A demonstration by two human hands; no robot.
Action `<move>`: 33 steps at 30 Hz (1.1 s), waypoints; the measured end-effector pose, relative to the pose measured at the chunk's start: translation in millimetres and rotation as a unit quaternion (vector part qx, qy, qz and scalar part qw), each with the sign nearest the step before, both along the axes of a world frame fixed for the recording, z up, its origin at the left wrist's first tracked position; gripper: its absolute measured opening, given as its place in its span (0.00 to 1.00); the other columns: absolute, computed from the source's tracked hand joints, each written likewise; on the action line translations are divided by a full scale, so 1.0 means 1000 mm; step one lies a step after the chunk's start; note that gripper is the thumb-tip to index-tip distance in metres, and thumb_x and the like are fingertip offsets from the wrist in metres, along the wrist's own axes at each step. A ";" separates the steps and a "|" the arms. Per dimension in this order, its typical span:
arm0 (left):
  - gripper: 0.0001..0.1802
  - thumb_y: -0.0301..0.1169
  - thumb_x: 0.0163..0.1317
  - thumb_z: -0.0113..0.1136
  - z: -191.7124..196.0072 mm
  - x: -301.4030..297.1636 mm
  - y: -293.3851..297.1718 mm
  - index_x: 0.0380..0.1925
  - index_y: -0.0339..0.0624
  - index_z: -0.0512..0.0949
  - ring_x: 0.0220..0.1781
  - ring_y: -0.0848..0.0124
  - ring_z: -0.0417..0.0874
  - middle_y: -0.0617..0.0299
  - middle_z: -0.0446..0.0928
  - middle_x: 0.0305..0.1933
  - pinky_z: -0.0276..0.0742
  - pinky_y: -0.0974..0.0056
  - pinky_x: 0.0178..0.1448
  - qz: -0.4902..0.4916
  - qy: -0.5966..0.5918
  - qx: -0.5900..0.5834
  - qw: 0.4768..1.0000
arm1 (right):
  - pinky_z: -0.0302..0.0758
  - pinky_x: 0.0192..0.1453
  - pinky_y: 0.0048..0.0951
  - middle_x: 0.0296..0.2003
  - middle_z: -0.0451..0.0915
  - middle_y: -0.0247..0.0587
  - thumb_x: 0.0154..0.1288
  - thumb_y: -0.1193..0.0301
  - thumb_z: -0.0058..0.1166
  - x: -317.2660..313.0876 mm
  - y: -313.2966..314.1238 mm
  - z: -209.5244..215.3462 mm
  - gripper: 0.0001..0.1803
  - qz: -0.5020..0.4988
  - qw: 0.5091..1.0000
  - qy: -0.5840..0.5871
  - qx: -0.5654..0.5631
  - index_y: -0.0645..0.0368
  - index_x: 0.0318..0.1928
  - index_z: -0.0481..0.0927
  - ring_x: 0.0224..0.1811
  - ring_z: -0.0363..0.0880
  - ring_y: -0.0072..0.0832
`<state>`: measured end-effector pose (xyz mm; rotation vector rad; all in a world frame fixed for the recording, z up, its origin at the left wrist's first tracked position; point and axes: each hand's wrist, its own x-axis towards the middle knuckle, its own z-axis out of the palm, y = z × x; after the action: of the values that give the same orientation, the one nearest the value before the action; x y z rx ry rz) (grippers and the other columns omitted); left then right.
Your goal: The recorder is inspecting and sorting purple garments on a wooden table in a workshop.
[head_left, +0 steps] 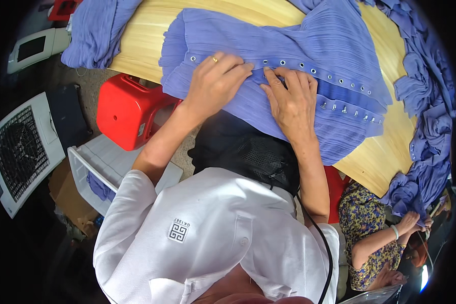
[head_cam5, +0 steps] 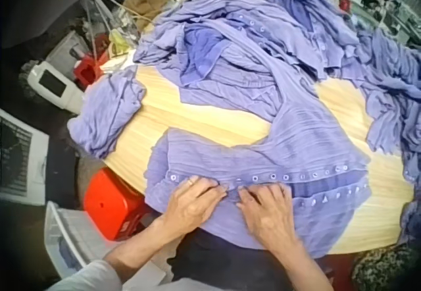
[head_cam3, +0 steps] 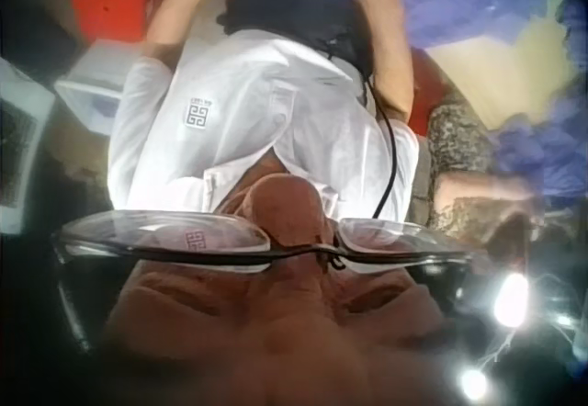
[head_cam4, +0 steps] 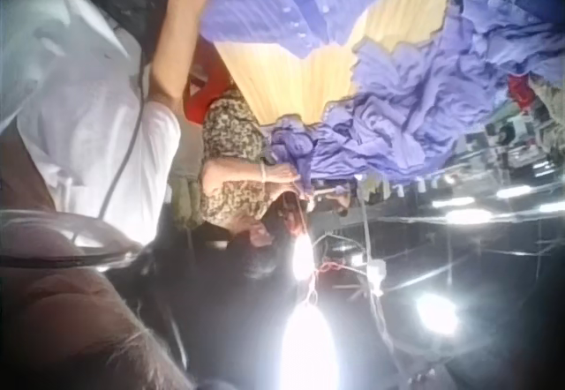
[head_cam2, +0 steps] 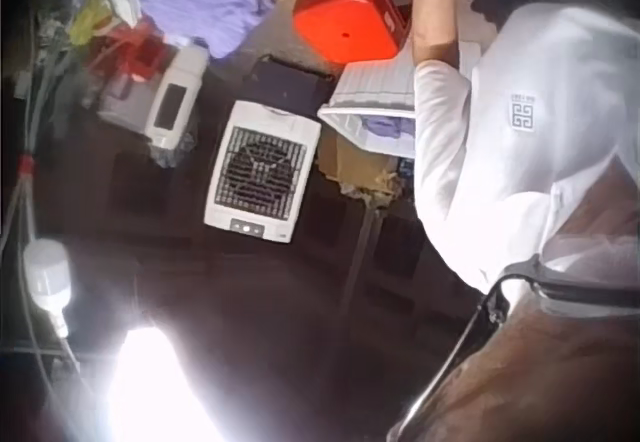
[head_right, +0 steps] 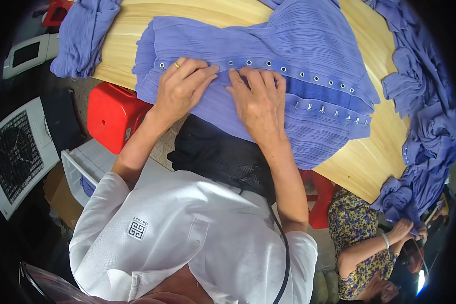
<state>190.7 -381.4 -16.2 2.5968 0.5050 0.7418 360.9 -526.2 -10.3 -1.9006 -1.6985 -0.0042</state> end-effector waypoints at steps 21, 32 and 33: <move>0.12 0.21 0.62 0.67 0.007 0.032 -0.015 0.45 0.41 0.84 0.45 0.48 0.84 0.53 0.81 0.42 0.82 0.47 0.47 0.064 -0.034 0.032 0.997 | 0.73 0.47 0.44 0.35 0.77 0.40 0.63 0.74 0.63 0.007 0.010 -0.016 0.11 0.033 0.991 -0.077 0.105 0.57 0.47 0.88 0.41 0.78 0.39; 0.05 0.24 0.70 0.67 -0.015 0.025 -0.018 0.43 0.40 0.82 0.44 0.48 0.83 0.52 0.79 0.39 0.81 0.46 0.44 0.089 -0.042 0.086 0.991 | 0.77 0.52 0.39 0.38 0.80 0.36 0.68 0.72 0.59 -0.005 0.010 -0.026 0.13 0.063 0.986 -0.076 0.131 0.56 0.51 0.87 0.45 0.82 0.34; 0.04 0.23 0.70 0.67 -0.016 0.025 -0.015 0.43 0.40 0.83 0.44 0.48 0.83 0.52 0.79 0.39 0.81 0.47 0.45 0.070 -0.053 0.069 0.994 | 0.77 0.52 0.39 0.38 0.80 0.36 0.68 0.72 0.59 -0.003 0.009 -0.027 0.13 0.063 0.985 -0.081 0.136 0.56 0.51 0.87 0.45 0.82 0.34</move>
<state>216.1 -396.9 -31.9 2.6506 0.6286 0.9861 357.5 -517.0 -37.6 -1.6264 -1.8194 -0.3322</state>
